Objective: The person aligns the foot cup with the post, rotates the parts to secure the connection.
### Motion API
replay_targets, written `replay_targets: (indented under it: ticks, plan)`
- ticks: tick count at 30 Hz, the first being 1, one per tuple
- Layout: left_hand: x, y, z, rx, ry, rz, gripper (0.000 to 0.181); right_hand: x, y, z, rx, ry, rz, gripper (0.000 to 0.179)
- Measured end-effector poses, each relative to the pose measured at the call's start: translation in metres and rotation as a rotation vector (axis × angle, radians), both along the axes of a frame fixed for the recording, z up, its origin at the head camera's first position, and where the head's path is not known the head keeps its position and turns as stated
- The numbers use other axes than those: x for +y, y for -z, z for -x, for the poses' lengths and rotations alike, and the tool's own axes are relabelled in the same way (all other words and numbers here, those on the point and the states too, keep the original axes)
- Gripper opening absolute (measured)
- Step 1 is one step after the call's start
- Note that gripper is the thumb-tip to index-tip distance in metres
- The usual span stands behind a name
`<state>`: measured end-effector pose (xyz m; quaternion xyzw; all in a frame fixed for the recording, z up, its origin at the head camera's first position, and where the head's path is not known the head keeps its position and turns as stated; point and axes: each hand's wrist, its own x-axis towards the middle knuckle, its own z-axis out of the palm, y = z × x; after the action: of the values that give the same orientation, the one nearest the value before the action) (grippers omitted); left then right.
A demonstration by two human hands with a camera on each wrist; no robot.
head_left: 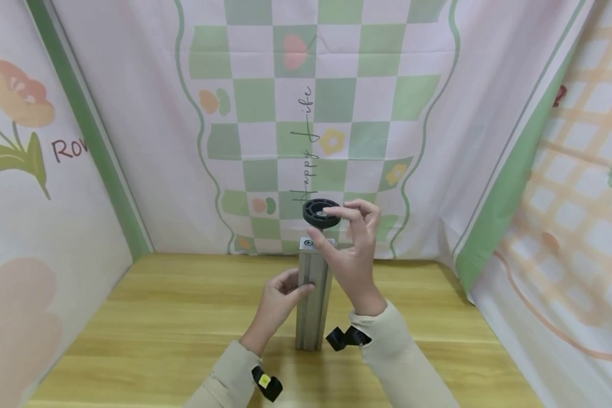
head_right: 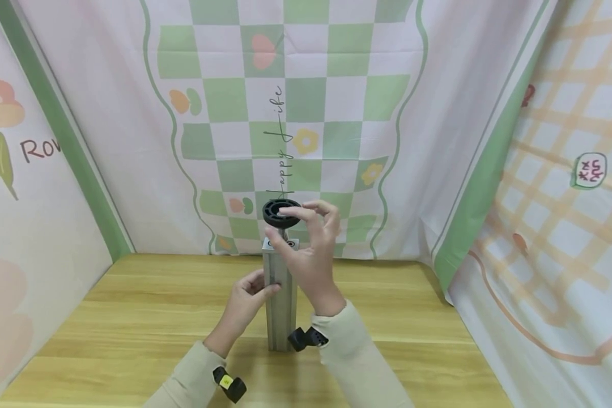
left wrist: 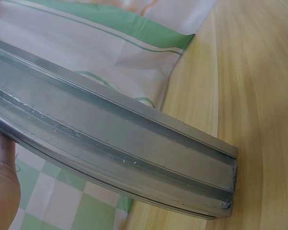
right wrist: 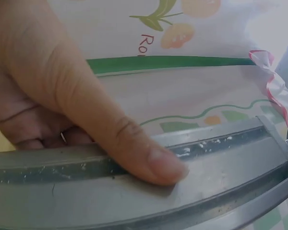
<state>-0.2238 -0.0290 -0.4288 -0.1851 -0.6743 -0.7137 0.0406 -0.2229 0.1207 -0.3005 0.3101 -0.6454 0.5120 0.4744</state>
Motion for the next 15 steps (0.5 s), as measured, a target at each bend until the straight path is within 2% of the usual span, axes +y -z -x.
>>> replay_targets:
  ticks: [3,8,11,15]
  plan:
    - [0.0,0.0,0.001,-0.009,-0.001,-0.001,0.044,0.005,-0.001,0.002,-0.108,-0.066,-0.016,0.042]
    - [0.0,0.0,0.001,-0.021,-0.009,0.0,0.047,0.014,-0.005,0.01,-0.334,-0.436,0.031,0.052]
    - [0.0,-0.001,0.0,-0.021,-0.011,0.001,0.047,0.017,-0.007,0.015,-0.381,-0.617,0.062,0.052]
    - [-0.001,-0.002,-0.001,-0.018,-0.013,0.01,0.048,0.018,-0.007,0.019,-0.413,-0.713,0.057,0.05]
